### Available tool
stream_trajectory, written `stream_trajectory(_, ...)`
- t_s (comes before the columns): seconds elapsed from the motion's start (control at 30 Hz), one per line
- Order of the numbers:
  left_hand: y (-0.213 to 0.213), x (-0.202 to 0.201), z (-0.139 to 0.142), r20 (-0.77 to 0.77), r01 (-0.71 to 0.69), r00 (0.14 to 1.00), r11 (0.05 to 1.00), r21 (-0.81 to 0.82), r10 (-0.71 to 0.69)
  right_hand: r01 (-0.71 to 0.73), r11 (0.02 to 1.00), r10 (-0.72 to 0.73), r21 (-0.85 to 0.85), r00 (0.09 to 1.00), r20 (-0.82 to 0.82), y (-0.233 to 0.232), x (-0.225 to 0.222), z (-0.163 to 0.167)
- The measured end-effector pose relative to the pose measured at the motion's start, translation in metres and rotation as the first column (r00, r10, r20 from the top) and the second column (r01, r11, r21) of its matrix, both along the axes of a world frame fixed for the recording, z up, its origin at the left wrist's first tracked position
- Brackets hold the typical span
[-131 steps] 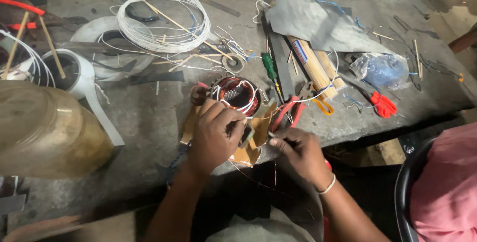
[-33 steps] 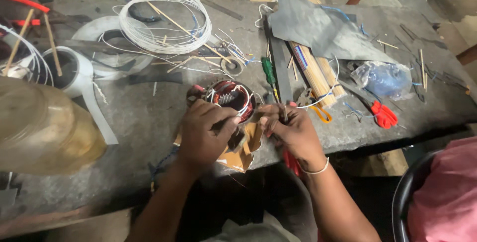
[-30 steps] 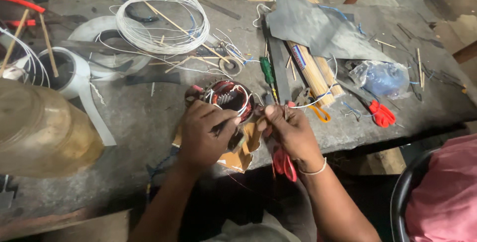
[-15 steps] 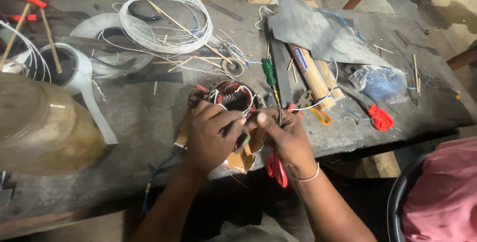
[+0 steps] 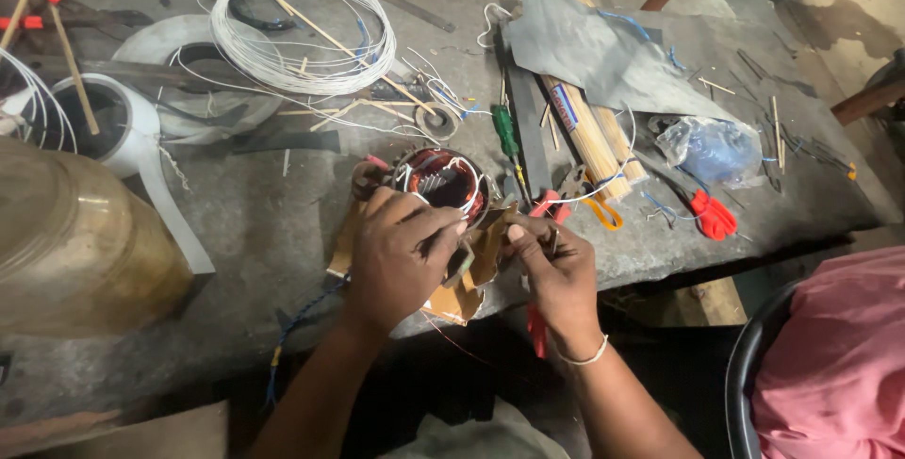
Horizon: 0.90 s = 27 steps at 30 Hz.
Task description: The person winds white wire around a motor stator core, then uses red-handled scissors to cut the wire and tucks the ends into the stator slots. The person repeats this process multiple times, securing the wire in place.
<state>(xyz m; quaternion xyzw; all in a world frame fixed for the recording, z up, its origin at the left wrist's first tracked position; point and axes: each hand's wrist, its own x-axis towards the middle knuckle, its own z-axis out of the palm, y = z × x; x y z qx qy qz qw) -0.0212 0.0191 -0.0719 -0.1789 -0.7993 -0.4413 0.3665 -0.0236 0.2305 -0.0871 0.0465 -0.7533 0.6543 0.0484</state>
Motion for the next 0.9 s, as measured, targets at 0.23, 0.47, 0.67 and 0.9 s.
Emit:
stream_trajectory(0.23, -0.001, -0.001, 0.000, 0.008, 0.011, 1.000, 1.000, 0.006, -0.011, -0.054, 0.952, 0.104, -0.303, 0.983, 0.154, -0.007, -0.008, 0.004)
stream_trajectory(0.47, 0.000, -0.002, -0.002, 0.007, -0.008, 1.000, 1.000, -0.007, 0.008, 0.060, 0.870, 0.191, -0.490, 0.875, 0.445, -0.012, -0.019, 0.017)
stream_trajectory(0.67, 0.000, -0.001, -0.003, 0.026, -0.007, 1.000, 1.000, -0.008, 0.007, 0.065, 0.924, 0.122, -0.376, 0.883, 0.453, -0.018, -0.007, 0.019)
stream_trajectory(0.9, -0.001, -0.001, -0.003, 0.007, 0.014, 1.000, 1.000, -0.019, -0.014, 0.024, 0.903, 0.162, -0.429, 0.905, 0.392, -0.030, 0.006, 0.025)
